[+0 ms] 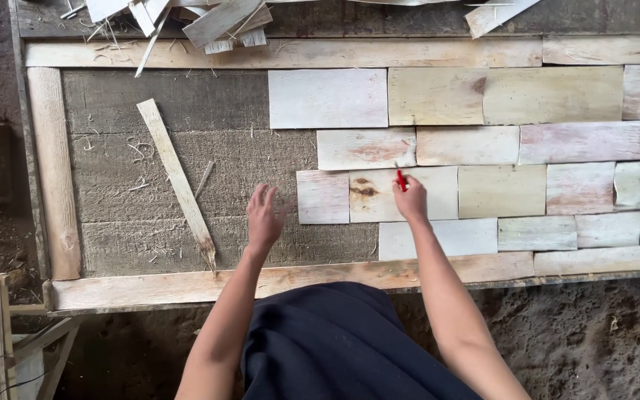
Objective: Cutting thin wood veneer pieces with shears and arranging them on a wooden board to create a tiled pattern.
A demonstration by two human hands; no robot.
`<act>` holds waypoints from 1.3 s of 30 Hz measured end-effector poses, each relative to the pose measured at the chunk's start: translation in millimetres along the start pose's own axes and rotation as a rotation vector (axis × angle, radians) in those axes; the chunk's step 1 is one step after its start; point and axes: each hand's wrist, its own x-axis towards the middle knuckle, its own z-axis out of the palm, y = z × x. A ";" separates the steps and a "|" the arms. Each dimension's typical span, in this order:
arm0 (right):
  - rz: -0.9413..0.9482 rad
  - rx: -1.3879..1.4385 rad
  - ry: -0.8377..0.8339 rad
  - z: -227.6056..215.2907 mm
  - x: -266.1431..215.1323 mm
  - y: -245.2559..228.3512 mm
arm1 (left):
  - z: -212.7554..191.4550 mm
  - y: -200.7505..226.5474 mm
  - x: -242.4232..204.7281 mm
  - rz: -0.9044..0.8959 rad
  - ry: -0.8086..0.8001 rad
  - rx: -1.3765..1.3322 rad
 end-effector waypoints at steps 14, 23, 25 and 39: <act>0.139 0.039 -0.167 21.4 -115.3 9.9 | -45.6 -153.4 -91.9 -0.575 0.289 0.149; 0.140 0.001 -0.218 24.5 -153.1 7.7 | -16.5 -188.2 -81.9 -0.536 0.312 0.031; 0.136 -0.001 -0.230 22.2 -160.4 0.8 | -20.2 -175.7 -79.9 -0.531 0.320 0.001; 0.171 0.037 -0.241 36.8 -178.9 -59.7 | -58.8 -148.1 -59.6 -0.467 0.339 -0.337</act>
